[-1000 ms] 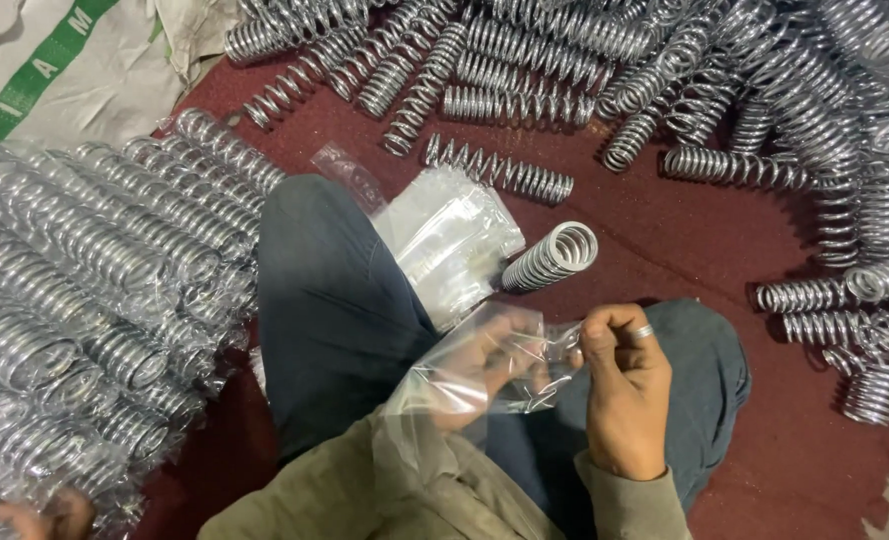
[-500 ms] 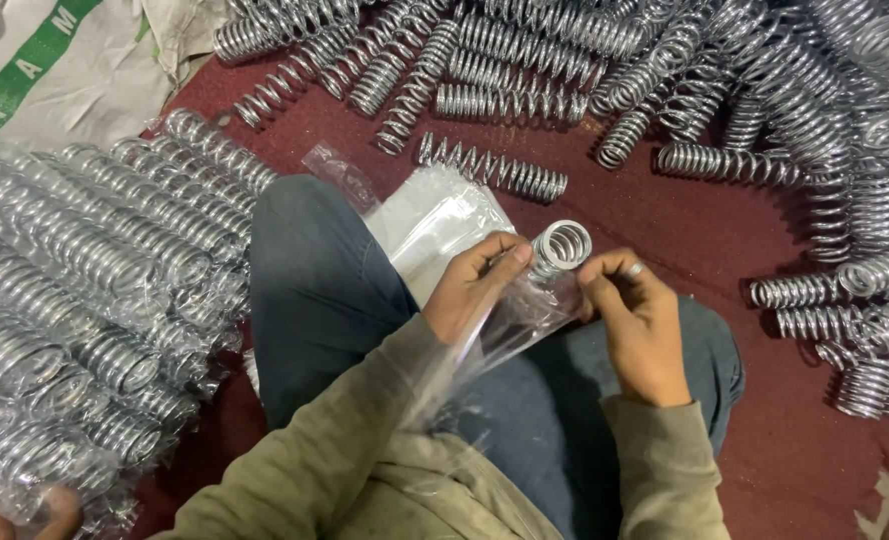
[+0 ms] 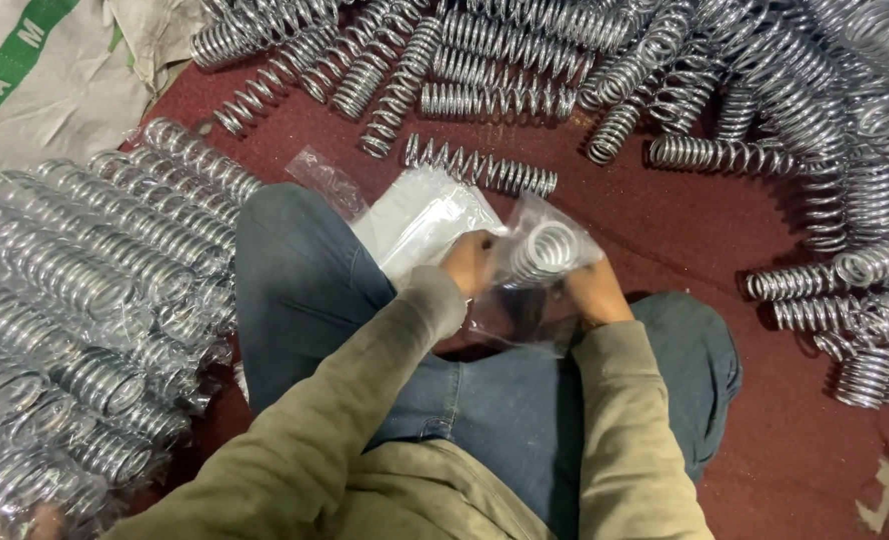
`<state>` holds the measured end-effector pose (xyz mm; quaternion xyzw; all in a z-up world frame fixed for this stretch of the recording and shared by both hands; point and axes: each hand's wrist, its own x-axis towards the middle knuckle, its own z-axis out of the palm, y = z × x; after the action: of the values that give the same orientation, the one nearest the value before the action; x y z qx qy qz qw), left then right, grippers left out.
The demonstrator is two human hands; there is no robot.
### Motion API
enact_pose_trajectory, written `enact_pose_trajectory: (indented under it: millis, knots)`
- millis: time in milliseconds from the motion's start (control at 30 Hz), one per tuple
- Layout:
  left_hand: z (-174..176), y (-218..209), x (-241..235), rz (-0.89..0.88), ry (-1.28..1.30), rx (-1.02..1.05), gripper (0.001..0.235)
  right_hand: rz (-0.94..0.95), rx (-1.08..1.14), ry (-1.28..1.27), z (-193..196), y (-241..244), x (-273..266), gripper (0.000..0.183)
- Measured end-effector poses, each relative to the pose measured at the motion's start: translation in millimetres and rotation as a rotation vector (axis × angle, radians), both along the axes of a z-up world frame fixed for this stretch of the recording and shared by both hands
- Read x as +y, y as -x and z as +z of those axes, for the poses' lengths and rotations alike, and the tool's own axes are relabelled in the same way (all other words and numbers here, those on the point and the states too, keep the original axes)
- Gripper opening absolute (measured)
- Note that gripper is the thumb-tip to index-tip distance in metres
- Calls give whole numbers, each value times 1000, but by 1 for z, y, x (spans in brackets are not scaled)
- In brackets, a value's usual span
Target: The person picks up metal springs one at a time and slides them into individual plastic sleeves.
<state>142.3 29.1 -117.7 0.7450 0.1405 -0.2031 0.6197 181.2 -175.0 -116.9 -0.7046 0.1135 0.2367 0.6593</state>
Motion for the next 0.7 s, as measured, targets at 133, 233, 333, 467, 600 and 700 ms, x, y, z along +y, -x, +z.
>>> enact_pose_trajectory:
  millis: [133,233,333,467,600,700]
  knots:
    - [-63,4,-10,25,-137,106,44,22,-32,141,-22,4,22,15]
    - [-79,2,-16,-35,-165,104,34,34,-73,283,-36,5,24,19]
    - [-82,-5,-8,-31,-332,62,37,41,-114,429,-47,5,27,28]
    - [-63,15,-9,-78,-458,-146,17,65,-177,635,-64,19,26,43]
    - [-4,36,-4,-121,-370,-399,33,88,-233,853,-87,37,8,58]
    - [31,55,-5,-176,-125,-361,60,72,-341,774,-127,58,-4,52]
